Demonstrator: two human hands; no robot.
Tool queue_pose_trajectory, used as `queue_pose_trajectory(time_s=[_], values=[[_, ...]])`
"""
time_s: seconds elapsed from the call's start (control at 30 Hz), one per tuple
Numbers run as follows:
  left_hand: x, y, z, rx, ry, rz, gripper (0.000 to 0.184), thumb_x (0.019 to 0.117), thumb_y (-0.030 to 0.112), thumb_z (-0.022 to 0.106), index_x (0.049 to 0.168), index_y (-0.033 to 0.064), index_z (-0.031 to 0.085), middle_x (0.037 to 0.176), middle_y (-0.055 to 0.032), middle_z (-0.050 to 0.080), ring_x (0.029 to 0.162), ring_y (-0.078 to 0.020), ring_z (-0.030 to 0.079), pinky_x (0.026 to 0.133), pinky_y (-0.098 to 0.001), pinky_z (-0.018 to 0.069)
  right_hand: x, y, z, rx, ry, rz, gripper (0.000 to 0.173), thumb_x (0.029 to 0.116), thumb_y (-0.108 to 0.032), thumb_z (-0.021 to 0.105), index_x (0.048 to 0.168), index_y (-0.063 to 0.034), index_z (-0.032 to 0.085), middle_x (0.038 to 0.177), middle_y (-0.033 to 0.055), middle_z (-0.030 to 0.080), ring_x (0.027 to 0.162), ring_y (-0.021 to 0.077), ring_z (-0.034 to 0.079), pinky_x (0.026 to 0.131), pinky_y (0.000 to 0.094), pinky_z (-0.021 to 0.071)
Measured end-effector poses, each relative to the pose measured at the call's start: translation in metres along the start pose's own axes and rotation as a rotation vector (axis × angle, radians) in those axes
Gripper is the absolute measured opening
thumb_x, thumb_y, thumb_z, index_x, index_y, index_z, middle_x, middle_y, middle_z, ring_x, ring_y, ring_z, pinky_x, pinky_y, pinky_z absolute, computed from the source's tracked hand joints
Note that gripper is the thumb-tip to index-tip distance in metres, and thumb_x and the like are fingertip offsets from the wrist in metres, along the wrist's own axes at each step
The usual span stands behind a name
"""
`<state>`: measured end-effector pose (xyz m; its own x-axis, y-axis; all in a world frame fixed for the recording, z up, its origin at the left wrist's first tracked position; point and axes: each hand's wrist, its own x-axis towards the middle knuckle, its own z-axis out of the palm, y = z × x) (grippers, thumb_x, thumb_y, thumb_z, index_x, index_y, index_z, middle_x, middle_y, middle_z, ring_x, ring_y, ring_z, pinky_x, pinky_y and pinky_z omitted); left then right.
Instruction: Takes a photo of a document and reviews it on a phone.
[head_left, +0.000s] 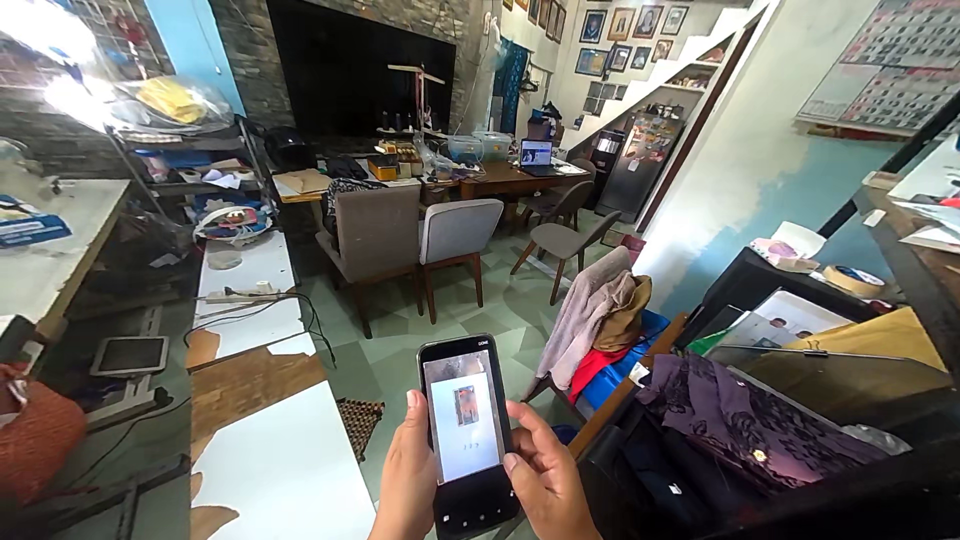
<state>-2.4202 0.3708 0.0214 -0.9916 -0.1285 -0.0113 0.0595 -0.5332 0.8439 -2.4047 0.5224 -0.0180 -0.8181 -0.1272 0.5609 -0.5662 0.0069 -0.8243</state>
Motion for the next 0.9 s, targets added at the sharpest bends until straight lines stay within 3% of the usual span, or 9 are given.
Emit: queue_pose_trajectory(time_s=[0.5, 0.57, 0.63, 0.7, 0.77, 0.9], values=[[0.000, 0.000, -0.001, -0.005, 0.011, -0.004, 0.059, 0.1114, 0.030, 0.009, 0.116, 0.0052, 0.062, 0.096, -0.0003, 0.076, 0.090, -0.0068, 0.074, 0.082, -0.0261, 0.0622, 0.001, 0.002, -0.001, 0.019, -0.007, -0.001, 0.050, 0.0924, 0.003, 0.049, 0.139, 0.0171, 0.042, 0.098, 0.0059, 0.074, 0.088, 0.0017, 0.070, 0.081, 0.0220, 0.0580], [0.000, 0.000, -0.002, -0.002, 0.008, 0.002, 0.059, 0.1114, 0.030, 0.009, 0.116, 0.0051, 0.062, 0.096, -0.0002, 0.077, 0.091, -0.0066, 0.073, 0.083, -0.0260, 0.0621, 0.002, 0.002, -0.005, 0.042, -0.023, -0.017, 0.047, 0.0961, -0.003, 0.048, 0.140, 0.0134, 0.045, 0.100, 0.0041, 0.075, 0.090, 0.0020, 0.070, 0.083, 0.0231, 0.0579], [-0.001, 0.001, -0.001, 0.006, 0.021, 0.000, 0.059, 0.1115, 0.030, 0.009, 0.117, 0.0051, 0.063, 0.097, 0.0003, 0.077, 0.091, -0.0059, 0.073, 0.083, -0.0256, 0.0620, 0.008, 0.000, -0.010, 0.030, -0.021, -0.018, 0.044, 0.1006, -0.014, 0.045, 0.139, 0.0090, 0.048, 0.099, 0.0012, 0.074, 0.086, 0.0009, 0.068, 0.074, 0.0211, 0.0565], [-0.003, 0.002, -0.001, 0.000, 0.029, -0.004, 0.058, 0.1117, 0.028, 0.009, 0.118, 0.0051, 0.062, 0.097, 0.0009, 0.076, 0.092, -0.0050, 0.073, 0.084, -0.0250, 0.0616, 0.020, -0.006, -0.013, 0.004, -0.007, 0.037, 0.049, 0.1012, -0.020, 0.042, 0.138, 0.0119, 0.046, 0.097, 0.0025, 0.073, 0.078, 0.0030, 0.067, 0.063, 0.0220, 0.0548], [-0.004, 0.001, 0.000, -0.005, 0.034, 0.005, 0.058, 0.1117, 0.027, 0.009, 0.115, 0.0055, 0.063, 0.095, 0.0015, 0.077, 0.090, -0.0045, 0.073, 0.083, -0.0247, 0.0617, 0.039, -0.016, -0.013, -0.037, 0.022, 0.120, 0.050, 0.1005, -0.019, 0.040, 0.138, 0.0137, 0.044, 0.097, 0.0037, 0.071, 0.074, 0.0044, 0.065, 0.061, 0.0230, 0.0545], [-0.007, -0.001, 0.001, 0.017, 0.003, 0.026, 0.059, 0.1114, 0.026, 0.007, 0.114, 0.0052, 0.062, 0.093, 0.0031, 0.076, 0.090, -0.0033, 0.073, 0.084, -0.0242, 0.0613, 0.074, -0.025, -0.007, -0.064, 0.111, 0.164, 0.043, 0.0989, -0.013, 0.046, 0.138, 0.0048, 0.054, 0.082, 0.0001, 0.067, 0.066, 0.0027, 0.061, 0.060, 0.0203, 0.0518]])
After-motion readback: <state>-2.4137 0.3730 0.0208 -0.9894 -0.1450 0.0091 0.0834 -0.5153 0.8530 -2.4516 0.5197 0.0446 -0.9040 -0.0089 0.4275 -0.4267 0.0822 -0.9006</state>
